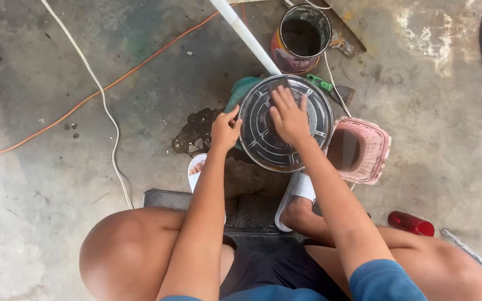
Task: The person scrubs the surface of a round metal appliance part, likely a blender base, using a green scouring pad. They wipe the top and edges of the object while it rests on a teal plastic container.
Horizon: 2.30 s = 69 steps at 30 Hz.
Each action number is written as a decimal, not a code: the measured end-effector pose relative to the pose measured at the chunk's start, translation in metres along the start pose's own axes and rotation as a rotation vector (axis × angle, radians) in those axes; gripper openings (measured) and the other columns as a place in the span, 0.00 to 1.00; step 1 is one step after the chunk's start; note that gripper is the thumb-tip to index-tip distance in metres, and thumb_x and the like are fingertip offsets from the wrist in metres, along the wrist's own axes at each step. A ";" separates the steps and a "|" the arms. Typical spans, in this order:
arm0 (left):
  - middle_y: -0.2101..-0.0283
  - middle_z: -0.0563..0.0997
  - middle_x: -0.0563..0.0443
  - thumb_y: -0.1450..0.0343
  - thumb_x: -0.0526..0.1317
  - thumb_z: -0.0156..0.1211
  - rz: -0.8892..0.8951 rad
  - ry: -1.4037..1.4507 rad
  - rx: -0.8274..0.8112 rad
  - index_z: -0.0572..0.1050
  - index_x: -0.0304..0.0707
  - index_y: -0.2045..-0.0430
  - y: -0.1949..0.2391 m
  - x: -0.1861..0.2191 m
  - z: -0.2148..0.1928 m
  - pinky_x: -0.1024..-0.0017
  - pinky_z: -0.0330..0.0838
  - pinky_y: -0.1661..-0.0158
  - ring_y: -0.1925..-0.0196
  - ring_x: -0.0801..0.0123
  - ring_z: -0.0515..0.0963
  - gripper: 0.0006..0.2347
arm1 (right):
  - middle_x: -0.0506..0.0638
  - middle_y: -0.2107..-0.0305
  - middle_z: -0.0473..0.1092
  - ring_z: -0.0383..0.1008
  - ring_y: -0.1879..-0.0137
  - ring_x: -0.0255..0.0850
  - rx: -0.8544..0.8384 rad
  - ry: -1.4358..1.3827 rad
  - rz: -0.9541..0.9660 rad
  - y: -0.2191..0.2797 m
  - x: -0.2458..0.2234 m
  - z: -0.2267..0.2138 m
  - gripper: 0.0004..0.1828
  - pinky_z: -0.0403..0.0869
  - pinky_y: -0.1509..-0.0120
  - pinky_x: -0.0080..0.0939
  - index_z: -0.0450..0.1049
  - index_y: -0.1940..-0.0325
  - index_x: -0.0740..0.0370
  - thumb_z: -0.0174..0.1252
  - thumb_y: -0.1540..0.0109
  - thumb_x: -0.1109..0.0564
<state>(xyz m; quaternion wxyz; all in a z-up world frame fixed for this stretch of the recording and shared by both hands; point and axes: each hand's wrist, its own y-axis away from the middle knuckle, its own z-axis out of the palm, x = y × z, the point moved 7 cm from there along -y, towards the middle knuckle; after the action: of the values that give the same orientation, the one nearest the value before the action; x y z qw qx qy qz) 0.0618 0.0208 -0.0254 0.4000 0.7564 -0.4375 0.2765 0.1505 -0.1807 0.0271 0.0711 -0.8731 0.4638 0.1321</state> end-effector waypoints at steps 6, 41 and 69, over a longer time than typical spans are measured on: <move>0.61 0.79 0.45 0.26 0.42 0.62 0.040 0.059 -0.002 0.73 0.58 0.37 -0.002 -0.008 0.005 0.60 0.80 0.53 0.55 0.53 0.83 0.20 | 0.41 0.26 0.58 0.55 0.21 0.38 -0.130 0.062 -0.237 0.013 -0.055 0.002 0.29 0.43 0.20 0.74 0.63 0.25 0.38 0.51 0.31 0.40; 0.57 0.78 0.46 0.26 0.39 0.58 0.035 0.056 -0.082 0.71 0.59 0.35 -0.002 -0.007 0.005 0.59 0.77 0.48 0.50 0.53 0.81 0.22 | 0.39 0.37 0.71 0.65 0.27 0.36 0.082 -0.032 -0.100 -0.002 -0.029 -0.028 0.21 0.40 0.23 0.77 0.75 0.35 0.36 0.61 0.33 0.52; 0.55 0.76 0.54 0.36 0.35 0.66 0.048 0.160 -0.194 0.68 0.59 0.32 -0.015 -0.037 0.021 0.66 0.77 0.54 0.58 0.66 0.77 0.33 | 0.51 0.45 0.66 0.73 0.48 0.48 -0.165 0.323 -0.197 -0.043 -0.057 0.017 0.34 0.70 0.55 0.54 0.76 0.38 0.49 0.64 0.43 0.32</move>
<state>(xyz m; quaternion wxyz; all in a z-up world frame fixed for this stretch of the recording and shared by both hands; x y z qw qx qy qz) 0.0598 0.0235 -0.0708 0.4983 0.6788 -0.4470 0.3018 0.1529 -0.1079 0.0280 -0.0635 -0.9269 0.3693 0.0203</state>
